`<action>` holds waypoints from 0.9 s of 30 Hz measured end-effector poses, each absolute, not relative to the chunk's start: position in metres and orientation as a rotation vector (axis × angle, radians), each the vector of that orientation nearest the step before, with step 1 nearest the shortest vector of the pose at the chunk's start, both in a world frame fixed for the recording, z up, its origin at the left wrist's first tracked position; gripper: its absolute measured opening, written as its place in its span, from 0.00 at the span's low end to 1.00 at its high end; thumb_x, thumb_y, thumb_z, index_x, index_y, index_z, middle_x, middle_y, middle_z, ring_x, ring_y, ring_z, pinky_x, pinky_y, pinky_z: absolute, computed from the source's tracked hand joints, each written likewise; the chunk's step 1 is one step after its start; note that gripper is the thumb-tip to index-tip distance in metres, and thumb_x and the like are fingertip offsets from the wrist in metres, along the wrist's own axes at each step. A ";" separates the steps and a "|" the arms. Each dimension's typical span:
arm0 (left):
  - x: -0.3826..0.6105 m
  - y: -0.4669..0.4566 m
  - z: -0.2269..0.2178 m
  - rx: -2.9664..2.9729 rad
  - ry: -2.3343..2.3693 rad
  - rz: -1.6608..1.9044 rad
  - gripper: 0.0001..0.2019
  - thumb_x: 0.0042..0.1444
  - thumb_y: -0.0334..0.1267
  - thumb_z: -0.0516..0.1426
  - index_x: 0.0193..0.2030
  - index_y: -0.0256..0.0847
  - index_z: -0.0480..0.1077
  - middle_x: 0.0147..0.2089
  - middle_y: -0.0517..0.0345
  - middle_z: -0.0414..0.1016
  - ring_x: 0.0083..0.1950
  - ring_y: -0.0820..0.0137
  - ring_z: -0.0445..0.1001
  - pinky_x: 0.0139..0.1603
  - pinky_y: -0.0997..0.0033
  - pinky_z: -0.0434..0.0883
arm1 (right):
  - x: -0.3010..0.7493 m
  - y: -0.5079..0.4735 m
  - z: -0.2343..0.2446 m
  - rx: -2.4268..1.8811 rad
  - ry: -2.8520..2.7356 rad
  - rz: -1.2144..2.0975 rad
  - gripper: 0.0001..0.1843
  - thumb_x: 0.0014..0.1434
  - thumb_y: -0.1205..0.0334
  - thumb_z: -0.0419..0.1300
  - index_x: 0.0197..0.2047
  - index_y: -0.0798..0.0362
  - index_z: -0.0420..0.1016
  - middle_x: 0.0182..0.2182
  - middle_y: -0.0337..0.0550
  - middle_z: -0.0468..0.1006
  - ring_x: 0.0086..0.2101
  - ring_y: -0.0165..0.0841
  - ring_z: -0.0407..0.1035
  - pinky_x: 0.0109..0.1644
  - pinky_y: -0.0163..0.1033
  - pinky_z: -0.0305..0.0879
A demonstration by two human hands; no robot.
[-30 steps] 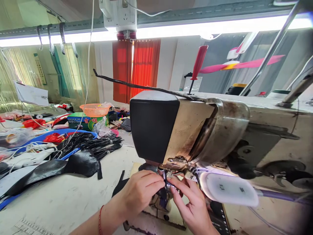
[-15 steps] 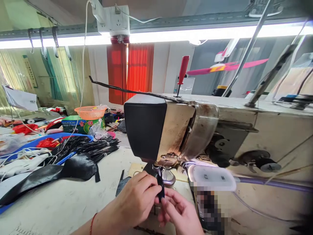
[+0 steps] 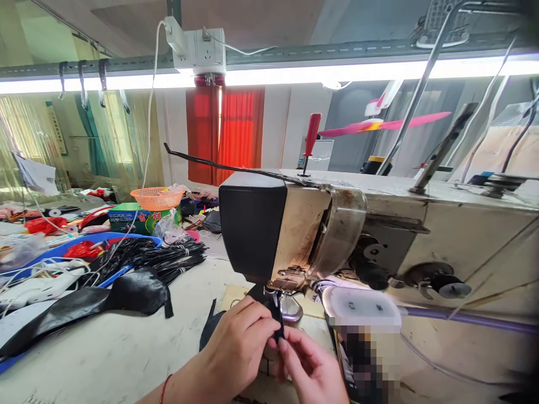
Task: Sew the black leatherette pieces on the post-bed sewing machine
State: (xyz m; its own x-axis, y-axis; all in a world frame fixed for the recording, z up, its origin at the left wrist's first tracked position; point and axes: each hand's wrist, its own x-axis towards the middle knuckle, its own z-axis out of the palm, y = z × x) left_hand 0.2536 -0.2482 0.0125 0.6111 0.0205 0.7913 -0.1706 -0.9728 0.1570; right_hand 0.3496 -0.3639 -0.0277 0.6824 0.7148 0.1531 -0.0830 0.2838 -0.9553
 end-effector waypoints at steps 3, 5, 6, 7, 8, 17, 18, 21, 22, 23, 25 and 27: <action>0.254 -0.248 0.014 2.609 -0.119 1.301 0.11 0.63 0.25 0.49 0.41 0.35 0.73 0.33 0.53 0.72 0.34 0.68 0.68 0.33 0.71 0.70 | 0.353 -0.363 -0.039 -1.248 -0.782 0.412 0.19 0.57 0.45 0.62 0.40 0.53 0.80 0.19 0.36 0.71 0.20 0.28 0.67 0.25 0.31 0.66; 0.255 -0.249 0.013 2.606 -0.103 1.324 0.11 0.63 0.25 0.49 0.40 0.35 0.73 0.33 0.53 0.72 0.34 0.69 0.67 0.33 0.71 0.70 | 0.358 -0.362 -0.044 -1.348 -0.936 0.199 0.15 0.62 0.51 0.57 0.42 0.52 0.79 0.22 0.38 0.74 0.21 0.29 0.69 0.25 0.31 0.67; 0.256 -0.250 0.012 2.606 -0.095 1.342 0.11 0.63 0.25 0.49 0.40 0.35 0.72 0.32 0.54 0.72 0.33 0.69 0.67 0.32 0.71 0.69 | 0.362 -0.362 -0.044 -1.392 -1.033 0.076 0.13 0.64 0.55 0.56 0.43 0.52 0.78 0.24 0.40 0.76 0.22 0.29 0.71 0.26 0.30 0.69; 0.256 -0.251 0.012 2.610 -0.086 1.364 0.11 0.63 0.25 0.49 0.40 0.35 0.72 0.32 0.54 0.72 0.33 0.69 0.67 0.32 0.71 0.69 | 0.365 -0.362 -0.044 -1.422 -1.127 -0.048 0.11 0.64 0.60 0.55 0.43 0.52 0.77 0.28 0.42 0.79 0.24 0.30 0.73 0.28 0.30 0.71; 0.257 -0.252 0.011 2.622 -0.076 1.388 0.10 0.63 0.26 0.50 0.39 0.35 0.72 0.32 0.54 0.72 0.33 0.69 0.67 0.32 0.71 0.69 | 0.368 -0.362 -0.043 -1.438 -1.211 -0.158 0.10 0.64 0.64 0.55 0.44 0.52 0.77 0.32 0.45 0.81 0.27 0.31 0.76 0.30 0.30 0.72; 0.258 -0.256 0.019 2.865 -0.006 1.465 0.13 0.63 0.26 0.47 0.29 0.38 0.67 0.27 0.58 0.67 0.30 0.69 0.62 0.29 0.68 0.59 | 0.374 -0.365 -0.035 -1.472 -1.476 -0.484 0.15 0.62 0.74 0.53 0.51 0.55 0.69 0.40 0.50 0.81 0.38 0.33 0.79 0.41 0.31 0.76; 0.258 -0.255 0.020 2.912 -0.013 1.457 0.13 0.63 0.25 0.48 0.28 0.38 0.66 0.27 0.58 0.66 0.29 0.68 0.61 0.29 0.67 0.58 | 0.375 -0.367 -0.034 -1.477 -1.521 -0.511 0.15 0.61 0.74 0.53 0.51 0.55 0.68 0.41 0.52 0.81 0.39 0.34 0.79 0.43 0.32 0.75; 0.258 -0.253 0.023 3.011 -0.063 1.444 0.12 0.60 0.25 0.49 0.27 0.39 0.65 0.27 0.59 0.65 0.29 0.68 0.60 0.29 0.65 0.55 | 0.380 -0.372 -0.023 -1.489 -1.601 -0.564 0.16 0.60 0.75 0.54 0.51 0.56 0.67 0.41 0.52 0.80 0.41 0.35 0.78 0.44 0.34 0.75; 0.259 -0.252 0.024 3.030 -0.080 1.445 0.11 0.60 0.25 0.50 0.28 0.39 0.65 0.26 0.59 0.65 0.29 0.68 0.60 0.29 0.64 0.54 | 0.383 -0.373 -0.017 -1.488 -1.612 -0.563 0.17 0.60 0.76 0.54 0.52 0.55 0.68 0.41 0.52 0.79 0.41 0.35 0.77 0.44 0.35 0.75; 0.260 -0.251 0.024 3.041 -0.099 1.451 0.11 0.60 0.24 0.50 0.28 0.39 0.64 0.26 0.60 0.65 0.29 0.68 0.60 0.29 0.64 0.54 | 0.386 -0.373 -0.011 -1.479 -1.630 -0.544 0.18 0.60 0.76 0.53 0.52 0.55 0.68 0.42 0.52 0.78 0.42 0.35 0.76 0.45 0.36 0.75; 0.261 -0.249 0.026 3.046 -0.128 1.479 0.12 0.59 0.24 0.49 0.27 0.39 0.64 0.26 0.60 0.64 0.29 0.69 0.60 0.29 0.65 0.53 | 0.392 -0.372 0.000 -1.435 -1.713 -0.462 0.19 0.60 0.77 0.51 0.52 0.53 0.70 0.41 0.50 0.78 0.43 0.34 0.76 0.46 0.36 0.75; 0.261 -0.247 0.028 3.045 -0.132 1.522 0.12 0.59 0.24 0.50 0.26 0.40 0.63 0.25 0.61 0.63 0.28 0.69 0.59 0.29 0.65 0.52 | 0.398 -0.370 0.010 -1.380 -1.815 -0.346 0.18 0.62 0.77 0.50 0.49 0.52 0.72 0.39 0.47 0.79 0.40 0.32 0.76 0.44 0.34 0.75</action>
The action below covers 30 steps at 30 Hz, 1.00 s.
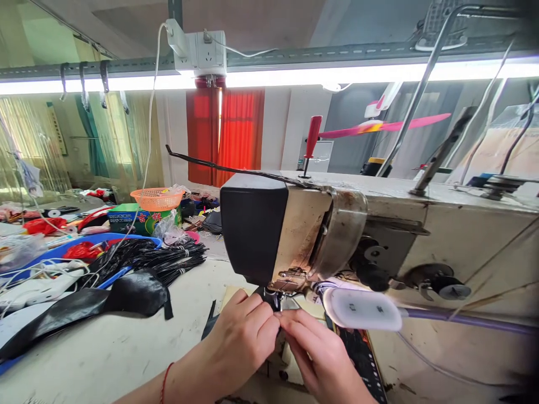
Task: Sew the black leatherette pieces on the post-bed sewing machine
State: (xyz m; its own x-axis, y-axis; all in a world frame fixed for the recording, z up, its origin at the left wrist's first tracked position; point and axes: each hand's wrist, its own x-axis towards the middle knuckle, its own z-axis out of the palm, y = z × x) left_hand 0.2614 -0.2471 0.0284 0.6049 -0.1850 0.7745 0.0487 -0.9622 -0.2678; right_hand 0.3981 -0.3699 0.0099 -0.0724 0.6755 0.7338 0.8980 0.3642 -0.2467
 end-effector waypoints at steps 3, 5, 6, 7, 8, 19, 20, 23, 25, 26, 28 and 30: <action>0.260 -0.244 0.029 -2.536 0.065 -1.284 0.12 0.60 0.25 0.51 0.26 0.40 0.63 0.24 0.61 0.63 0.28 0.68 0.59 0.30 0.64 0.52 | 0.406 -0.368 0.019 -1.359 -1.890 -0.287 0.13 0.64 0.75 0.52 0.45 0.53 0.74 0.36 0.46 0.80 0.38 0.32 0.76 0.42 0.34 0.75; 0.259 -0.242 0.027 -2.525 0.021 -1.233 0.12 0.60 0.26 0.52 0.26 0.41 0.63 0.24 0.61 0.63 0.28 0.67 0.59 0.30 0.64 0.52 | 0.408 -0.367 0.022 -1.377 -1.901 -0.260 0.11 0.65 0.72 0.53 0.44 0.53 0.75 0.36 0.45 0.81 0.37 0.32 0.76 0.41 0.34 0.75; 0.259 -0.242 0.026 -2.522 0.008 -1.203 0.12 0.60 0.27 0.52 0.26 0.41 0.63 0.24 0.60 0.63 0.28 0.67 0.59 0.30 0.64 0.51 | 0.409 -0.366 0.022 -1.384 -1.898 -0.237 0.10 0.65 0.72 0.54 0.43 0.52 0.75 0.36 0.45 0.81 0.36 0.32 0.76 0.41 0.34 0.75; 0.258 -0.242 0.024 -2.519 0.000 -1.179 0.12 0.60 0.27 0.52 0.26 0.41 0.62 0.24 0.60 0.63 0.28 0.67 0.59 0.30 0.63 0.50 | 0.408 -0.366 0.021 -1.387 -1.884 -0.211 0.10 0.65 0.71 0.54 0.43 0.52 0.75 0.36 0.44 0.81 0.36 0.32 0.76 0.40 0.34 0.75; 0.258 -0.242 0.022 -2.516 0.001 -1.161 0.12 0.60 0.27 0.52 0.25 0.41 0.61 0.24 0.60 0.63 0.28 0.67 0.59 0.30 0.63 0.50 | 0.407 -0.366 0.020 -1.383 -1.862 -0.186 0.10 0.65 0.72 0.54 0.42 0.52 0.75 0.36 0.44 0.80 0.36 0.31 0.75 0.40 0.34 0.74; 0.250 -0.242 0.023 -2.953 -0.052 -1.133 0.08 0.55 0.23 0.53 0.35 0.41 0.66 0.33 0.58 0.71 0.35 0.65 0.67 0.36 0.64 0.61 | 0.392 -0.361 0.003 -1.289 -1.705 -0.289 0.14 0.62 0.78 0.51 0.43 0.53 0.72 0.33 0.44 0.76 0.34 0.29 0.72 0.39 0.33 0.71; 0.249 -0.242 0.021 -3.073 -0.089 -1.196 0.09 0.53 0.23 0.56 0.37 0.41 0.67 0.35 0.59 0.72 0.38 0.65 0.68 0.38 0.64 0.63 | 0.392 -0.361 0.002 -1.282 -1.702 -0.304 0.14 0.62 0.78 0.51 0.43 0.53 0.72 0.34 0.45 0.76 0.35 0.29 0.73 0.39 0.32 0.71; 0.253 -0.241 0.012 -3.268 -0.163 -1.439 0.13 0.47 0.24 0.60 0.39 0.41 0.67 0.38 0.58 0.73 0.41 0.66 0.69 0.42 0.65 0.66 | 0.392 -0.360 0.001 -1.259 -1.705 -0.369 0.14 0.61 0.79 0.52 0.45 0.55 0.72 0.34 0.46 0.77 0.35 0.28 0.73 0.40 0.30 0.72; 0.258 -0.241 0.004 -3.234 -0.173 -1.600 0.10 0.48 0.25 0.59 0.36 0.41 0.68 0.36 0.58 0.73 0.39 0.66 0.69 0.41 0.66 0.66 | 0.393 -0.359 0.001 -1.255 -1.698 -0.413 0.14 0.61 0.79 0.53 0.45 0.56 0.71 0.34 0.47 0.77 0.36 0.28 0.74 0.41 0.30 0.73; 0.261 -0.241 0.001 -3.189 -0.158 -1.677 0.08 0.50 0.25 0.59 0.35 0.41 0.68 0.35 0.58 0.73 0.38 0.67 0.69 0.40 0.66 0.66 | 0.393 -0.359 0.001 -1.254 -1.694 -0.426 0.13 0.61 0.79 0.53 0.44 0.56 0.71 0.34 0.47 0.77 0.36 0.29 0.74 0.41 0.30 0.73; 0.266 -0.240 -0.004 -3.088 -0.096 -1.796 0.07 0.52 0.24 0.57 0.34 0.40 0.68 0.34 0.58 0.73 0.37 0.68 0.69 0.39 0.67 0.65 | 0.393 -0.359 -0.001 -1.244 -1.691 -0.438 0.13 0.60 0.80 0.53 0.44 0.57 0.72 0.34 0.48 0.77 0.36 0.29 0.74 0.41 0.31 0.73; 0.269 -0.240 -0.006 -2.998 -0.018 -1.869 0.07 0.53 0.24 0.57 0.34 0.40 0.68 0.33 0.59 0.74 0.36 0.69 0.69 0.38 0.68 0.65 | 0.393 -0.359 -0.005 -1.229 -1.694 -0.457 0.14 0.59 0.81 0.54 0.45 0.58 0.72 0.35 0.50 0.78 0.37 0.30 0.75 0.42 0.31 0.74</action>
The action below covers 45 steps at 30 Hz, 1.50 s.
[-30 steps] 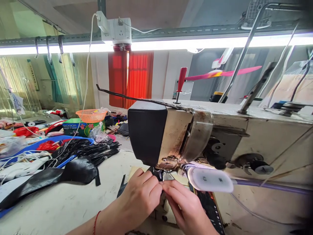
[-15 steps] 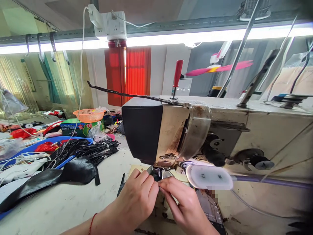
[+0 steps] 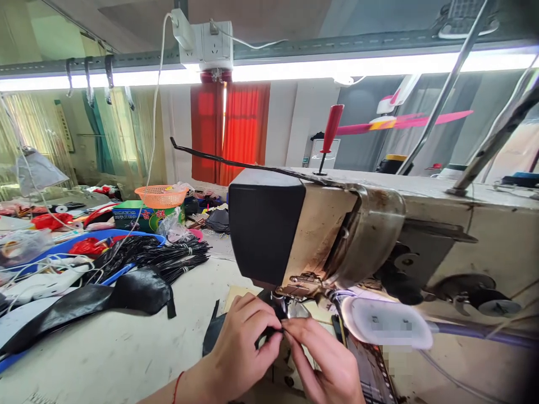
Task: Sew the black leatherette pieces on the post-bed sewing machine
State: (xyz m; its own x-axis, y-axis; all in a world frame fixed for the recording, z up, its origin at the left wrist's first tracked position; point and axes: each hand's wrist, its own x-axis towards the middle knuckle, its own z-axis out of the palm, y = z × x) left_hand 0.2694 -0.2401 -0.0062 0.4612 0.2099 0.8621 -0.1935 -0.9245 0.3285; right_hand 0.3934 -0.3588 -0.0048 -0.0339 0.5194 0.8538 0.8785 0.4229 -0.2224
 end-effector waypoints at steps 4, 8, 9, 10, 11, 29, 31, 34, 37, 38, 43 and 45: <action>0.272 -0.240 -0.009 2.340 -0.043 1.543 0.06 0.54 0.24 0.57 0.35 0.39 0.69 0.33 0.59 0.76 0.36 0.70 0.70 0.39 0.68 0.64 | 0.393 -0.358 -0.015 -1.212 -1.696 -0.512 0.18 0.58 0.83 0.55 0.48 0.59 0.71 0.38 0.52 0.79 0.40 0.32 0.75 0.45 0.34 0.74; 0.271 -0.235 -0.010 2.428 -0.123 1.621 0.06 0.56 0.24 0.56 0.34 0.39 0.70 0.33 0.60 0.76 0.36 0.70 0.69 0.40 0.67 0.62 | 0.398 -0.361 -0.022 -1.213 -1.709 -0.557 0.20 0.57 0.83 0.55 0.51 0.60 0.71 0.40 0.53 0.79 0.42 0.33 0.75 0.47 0.35 0.74; 0.270 -0.233 -0.010 2.478 -0.177 1.615 0.06 0.57 0.25 0.56 0.35 0.39 0.70 0.34 0.60 0.77 0.37 0.70 0.69 0.41 0.67 0.62 | 0.401 -0.363 -0.023 -1.214 -1.734 -0.574 0.20 0.57 0.83 0.56 0.51 0.60 0.71 0.40 0.54 0.80 0.43 0.33 0.75 0.47 0.35 0.74; 0.268 -0.231 -0.009 2.535 -0.241 1.599 0.06 0.58 0.25 0.55 0.37 0.39 0.71 0.35 0.60 0.78 0.38 0.70 0.69 0.41 0.66 0.61 | 0.405 -0.364 -0.024 -1.225 -1.759 -0.600 0.19 0.57 0.81 0.56 0.51 0.60 0.71 0.41 0.54 0.80 0.43 0.34 0.75 0.47 0.37 0.75; 0.267 -0.228 -0.007 2.592 -0.302 1.580 0.06 0.60 0.26 0.55 0.38 0.39 0.71 0.36 0.60 0.78 0.39 0.70 0.69 0.42 0.65 0.61 | 0.409 -0.366 -0.026 -1.255 -1.770 -0.633 0.18 0.58 0.78 0.57 0.51 0.60 0.72 0.42 0.56 0.79 0.44 0.36 0.75 0.47 0.39 0.75; 0.265 -0.219 0.005 2.845 -0.516 1.567 0.05 0.61 0.27 0.57 0.36 0.39 0.72 0.31 0.65 0.77 0.36 0.75 0.70 0.37 0.66 0.58 | 0.453 -0.360 -0.051 -1.460 -1.660 -0.816 0.13 0.62 0.62 0.58 0.50 0.45 0.77 0.37 0.41 0.84 0.34 0.35 0.78 0.37 0.38 0.74; 0.266 -0.217 0.001 2.851 -0.497 1.518 0.04 0.60 0.27 0.58 0.37 0.38 0.72 0.33 0.64 0.78 0.38 0.74 0.70 0.39 0.65 0.59 | 0.452 -0.360 -0.050 -1.450 -1.662 -0.803 0.14 0.62 0.63 0.58 0.50 0.45 0.77 0.37 0.40 0.84 0.34 0.35 0.78 0.37 0.38 0.74; 0.269 -0.213 -0.005 2.841 -0.481 1.509 0.03 0.59 0.27 0.59 0.37 0.37 0.71 0.35 0.63 0.79 0.39 0.74 0.71 0.41 0.65 0.60 | 0.452 -0.359 -0.048 -1.431 -1.683 -0.799 0.15 0.61 0.64 0.58 0.51 0.45 0.76 0.37 0.39 0.84 0.34 0.34 0.78 0.39 0.37 0.75; 0.272 -0.210 -0.006 2.830 -0.462 1.542 0.02 0.60 0.28 0.59 0.37 0.37 0.71 0.36 0.63 0.80 0.40 0.73 0.71 0.42 0.65 0.60 | 0.452 -0.358 -0.046 -1.416 -1.690 -0.779 0.15 0.61 0.65 0.59 0.51 0.46 0.76 0.37 0.40 0.84 0.35 0.34 0.78 0.39 0.37 0.75; 0.272 -0.209 -0.005 2.828 -0.454 1.552 0.02 0.60 0.28 0.59 0.38 0.37 0.72 0.36 0.63 0.80 0.40 0.73 0.72 0.42 0.65 0.60 | 0.452 -0.358 -0.046 -1.417 -1.692 -0.766 0.16 0.60 0.65 0.59 0.51 0.47 0.76 0.37 0.40 0.84 0.36 0.34 0.78 0.39 0.36 0.76; 0.273 -0.209 0.000 2.828 -0.462 1.667 0.03 0.61 0.28 0.57 0.39 0.35 0.73 0.36 0.61 0.81 0.40 0.73 0.72 0.40 0.65 0.59 | 0.451 -0.358 -0.044 -1.445 -1.697 -0.733 0.15 0.61 0.65 0.58 0.50 0.47 0.77 0.36 0.42 0.83 0.36 0.35 0.78 0.38 0.36 0.76; 0.273 -0.210 0.001 2.813 -0.462 1.725 0.05 0.62 0.28 0.56 0.39 0.35 0.73 0.36 0.60 0.81 0.39 0.73 0.72 0.39 0.65 0.58 | 0.450 -0.358 -0.044 -1.441 -1.704 -0.738 0.15 0.61 0.65 0.58 0.50 0.47 0.77 0.37 0.42 0.83 0.37 0.36 0.78 0.40 0.37 0.76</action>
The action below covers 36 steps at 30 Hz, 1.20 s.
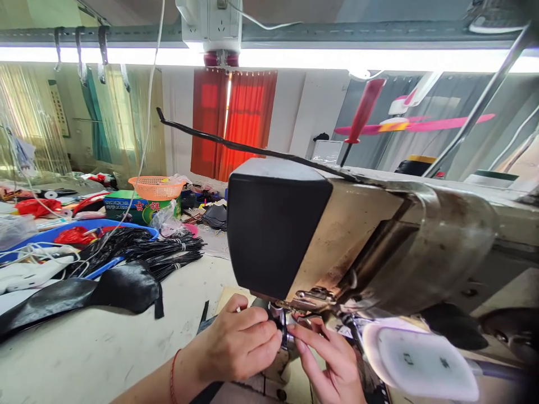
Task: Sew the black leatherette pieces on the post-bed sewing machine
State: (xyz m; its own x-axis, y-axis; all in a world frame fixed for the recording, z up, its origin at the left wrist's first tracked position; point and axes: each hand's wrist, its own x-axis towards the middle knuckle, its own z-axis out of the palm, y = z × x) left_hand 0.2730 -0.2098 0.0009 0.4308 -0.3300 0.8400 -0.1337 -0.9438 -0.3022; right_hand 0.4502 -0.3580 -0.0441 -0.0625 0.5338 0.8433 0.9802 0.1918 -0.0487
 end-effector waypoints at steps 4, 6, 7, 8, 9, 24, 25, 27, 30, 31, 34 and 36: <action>0.274 -0.211 -0.001 -2.469 0.387 -1.596 0.08 0.65 0.28 0.52 0.39 0.35 0.74 0.36 0.60 0.81 0.37 0.73 0.72 0.37 0.65 0.56 | 0.449 -0.358 -0.043 -1.444 -1.684 -0.744 0.14 0.60 0.65 0.59 0.49 0.48 0.77 0.37 0.44 0.83 0.37 0.37 0.78 0.37 0.38 0.76; 0.275 -0.211 -0.004 -2.460 0.368 -1.624 0.08 0.65 0.28 0.52 0.40 0.36 0.74 0.36 0.60 0.81 0.37 0.73 0.72 0.37 0.65 0.56 | 0.447 -0.358 -0.041 -1.435 -1.674 -0.741 0.14 0.60 0.66 0.59 0.48 0.48 0.78 0.36 0.44 0.83 0.34 0.36 0.78 0.36 0.37 0.76; 0.276 -0.211 -0.006 -2.457 0.358 -1.632 0.08 0.65 0.28 0.53 0.40 0.36 0.74 0.37 0.60 0.81 0.37 0.73 0.72 0.37 0.65 0.56 | 0.447 -0.358 -0.040 -1.429 -1.673 -0.744 0.13 0.60 0.66 0.58 0.48 0.48 0.78 0.35 0.43 0.84 0.33 0.36 0.78 0.35 0.37 0.76; 0.277 -0.211 -0.007 -2.454 0.348 -1.637 0.08 0.65 0.28 0.53 0.40 0.36 0.74 0.37 0.60 0.81 0.38 0.73 0.72 0.37 0.65 0.57 | 0.447 -0.357 -0.039 -1.422 -1.675 -0.748 0.13 0.60 0.65 0.58 0.48 0.48 0.78 0.35 0.43 0.84 0.32 0.35 0.78 0.35 0.37 0.76; 0.277 -0.211 -0.008 -2.453 0.342 -1.636 0.08 0.65 0.29 0.53 0.40 0.36 0.74 0.38 0.60 0.81 0.38 0.73 0.71 0.37 0.65 0.57 | 0.447 -0.357 -0.039 -1.419 -1.678 -0.750 0.13 0.60 0.65 0.58 0.47 0.48 0.77 0.35 0.42 0.84 0.32 0.35 0.78 0.36 0.37 0.76; 0.284 -0.211 -0.011 -2.451 0.326 -1.699 0.09 0.65 0.28 0.52 0.40 0.38 0.74 0.36 0.60 0.81 0.36 0.73 0.71 0.38 0.66 0.58 | 0.452 -0.350 -0.040 -1.512 -1.624 -0.337 0.12 0.66 0.61 0.55 0.47 0.48 0.80 0.36 0.42 0.86 0.36 0.34 0.81 0.40 0.31 0.79; 0.284 -0.211 -0.010 -2.458 0.309 -1.691 0.09 0.65 0.28 0.52 0.40 0.38 0.74 0.36 0.61 0.81 0.36 0.73 0.71 0.38 0.66 0.58 | 0.454 -0.350 -0.042 -1.515 -1.630 -0.308 0.12 0.66 0.62 0.56 0.49 0.47 0.79 0.36 0.42 0.86 0.36 0.34 0.81 0.39 0.32 0.79; 0.284 -0.212 -0.008 -2.468 0.276 -1.680 0.08 0.64 0.28 0.53 0.40 0.38 0.74 0.35 0.61 0.81 0.35 0.73 0.71 0.38 0.66 0.58 | 0.458 -0.350 -0.046 -1.521 -1.630 -0.281 0.12 0.67 0.61 0.56 0.50 0.48 0.77 0.38 0.43 0.85 0.37 0.33 0.80 0.39 0.34 0.80; 0.285 -0.213 -0.006 -2.476 0.236 -1.682 0.08 0.65 0.29 0.53 0.40 0.38 0.74 0.35 0.62 0.81 0.36 0.73 0.71 0.38 0.66 0.58 | 0.460 -0.349 -0.051 -1.533 -1.631 -0.261 0.12 0.67 0.58 0.56 0.50 0.51 0.75 0.39 0.42 0.82 0.34 0.29 0.79 0.36 0.35 0.78; 0.286 -0.213 -0.007 -2.474 0.232 -1.691 0.09 0.65 0.29 0.52 0.40 0.39 0.74 0.36 0.62 0.81 0.36 0.73 0.71 0.38 0.66 0.58 | 0.459 -0.349 -0.051 -1.537 -1.629 -0.255 0.12 0.67 0.57 0.56 0.50 0.52 0.75 0.39 0.41 0.82 0.33 0.28 0.78 0.36 0.35 0.78; 0.288 -0.213 -0.009 -2.466 0.242 -1.741 0.10 0.66 0.29 0.51 0.39 0.38 0.74 0.36 0.61 0.81 0.36 0.72 0.71 0.37 0.65 0.57 | 0.457 -0.348 -0.049 -1.545 -1.621 -0.245 0.13 0.67 0.56 0.56 0.50 0.52 0.75 0.38 0.41 0.82 0.33 0.29 0.78 0.35 0.35 0.78; 0.290 -0.214 -0.010 -2.458 0.246 -1.789 0.11 0.67 0.29 0.50 0.38 0.38 0.74 0.35 0.61 0.81 0.35 0.72 0.70 0.36 0.65 0.56 | 0.456 -0.348 -0.047 -1.548 -1.613 -0.243 0.13 0.67 0.56 0.56 0.49 0.52 0.75 0.37 0.41 0.82 0.34 0.30 0.79 0.37 0.37 0.78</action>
